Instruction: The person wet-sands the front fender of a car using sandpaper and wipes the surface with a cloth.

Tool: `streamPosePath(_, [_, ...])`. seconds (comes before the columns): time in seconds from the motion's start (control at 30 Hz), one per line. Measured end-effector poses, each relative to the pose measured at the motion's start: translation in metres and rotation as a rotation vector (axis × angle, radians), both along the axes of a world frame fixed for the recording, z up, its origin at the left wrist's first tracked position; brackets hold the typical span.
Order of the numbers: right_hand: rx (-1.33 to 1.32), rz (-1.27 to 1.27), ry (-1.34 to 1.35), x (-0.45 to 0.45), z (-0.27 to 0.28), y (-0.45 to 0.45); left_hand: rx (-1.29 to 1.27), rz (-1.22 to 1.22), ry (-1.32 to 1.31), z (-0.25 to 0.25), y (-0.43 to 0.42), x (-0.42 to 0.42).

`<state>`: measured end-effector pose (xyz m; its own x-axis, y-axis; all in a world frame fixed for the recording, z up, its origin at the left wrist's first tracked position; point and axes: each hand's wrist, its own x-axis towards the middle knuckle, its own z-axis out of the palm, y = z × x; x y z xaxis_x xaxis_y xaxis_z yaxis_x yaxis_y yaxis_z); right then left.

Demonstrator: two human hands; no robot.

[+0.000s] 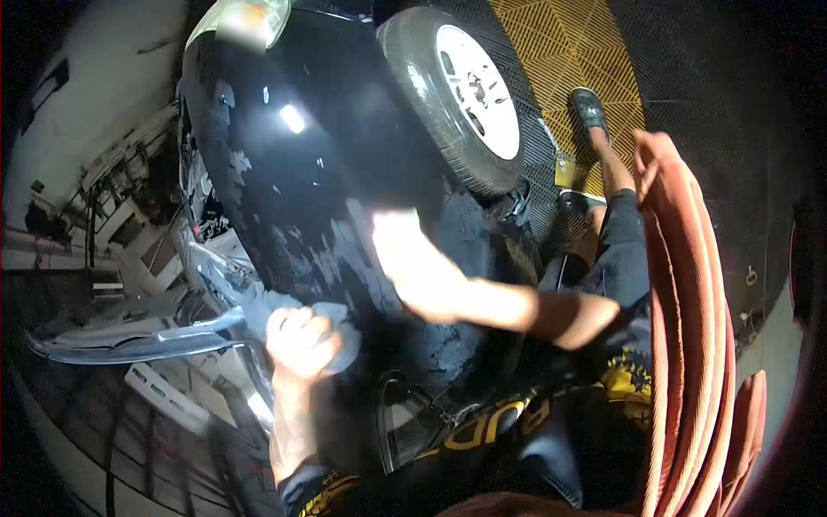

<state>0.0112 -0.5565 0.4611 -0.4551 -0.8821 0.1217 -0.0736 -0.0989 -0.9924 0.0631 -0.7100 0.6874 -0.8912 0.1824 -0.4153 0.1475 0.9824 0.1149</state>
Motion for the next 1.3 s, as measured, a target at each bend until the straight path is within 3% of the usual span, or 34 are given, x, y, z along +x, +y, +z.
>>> streamPosePath(0.07, [-0.133,0.053,-0.081,0.011,0.010,0.020,0.005,0.030,0.086,0.020,0.000,0.028])
streamPosePath(0.13, [0.006,0.033,0.124,-0.002,-0.005,-0.015,0.013,-0.004,0.230,0.023,0.000,0.046])
streamPosePath(0.2, [0.012,-0.250,0.136,-0.048,-0.027,-0.076,0.057,0.069,0.271,0.018,0.007,0.037])
streamPosePath(0.27, [0.069,-0.201,0.049,-0.078,-0.025,-0.087,0.108,0.105,0.331,0.014,0.004,0.037])
streamPosePath(0.3, [-0.014,-0.311,0.104,-0.055,-0.022,-0.083,0.155,0.158,0.386,0.010,0.003,0.038])
streamPosePath(0.4, [-0.082,0.000,0.071,0.008,0.018,0.008,0.248,0.219,0.429,0.007,-0.005,0.042])
streamPosePath(0.47, [-0.087,0.058,0.030,-0.001,0.008,0.002,0.250,0.260,0.462,0.003,-0.006,0.044])
streamPosePath(0.6, [-0.154,-0.228,0.140,-0.060,-0.034,-0.098,0.220,0.238,0.465,0.005,-0.004,0.039])
streamPosePath(0.7, [-0.108,-0.133,0.227,-0.006,0.000,-0.034,0.204,0.229,0.446,0.007,-0.003,0.038])
streamPosePath(0.8, [-0.197,0.053,0.123,0.041,0.021,0.024,0.238,0.233,0.454,0.007,-0.005,0.038])
streamPosePath(0.9, [-0.121,-0.105,0.355,-0.018,0.004,-0.051,0.228,0.218,0.466,0.005,-0.006,0.036])
streamPosePath(1.0, [-0.164,-0.192,0.302,-0.036,0.003,-0.077,0.231,0.194,0.471,0.005,-0.008,0.035])
streamPosePath(1.13, [-0.252,0.128,0.240,0.049,0.050,0.037,0.269,0.169,0.467,0.004,-0.013,0.037])
streamPosePath(1.2, [-0.168,0.144,0.214,0.034,0.035,0.018,0.255,0.139,0.486,0.004,-0.015,0.037])
streamPosePath(1.27, [-0.012,-0.100,0.376,-0.005,0.017,-0.045,0.281,0.131,0.488,0.002,-0.018,0.038])
streamPosePath(1.3, [-0.162,-0.231,0.386,-0.025,-0.002,-0.070,0.277,0.113,0.476,0.003,-0.020,0.038])
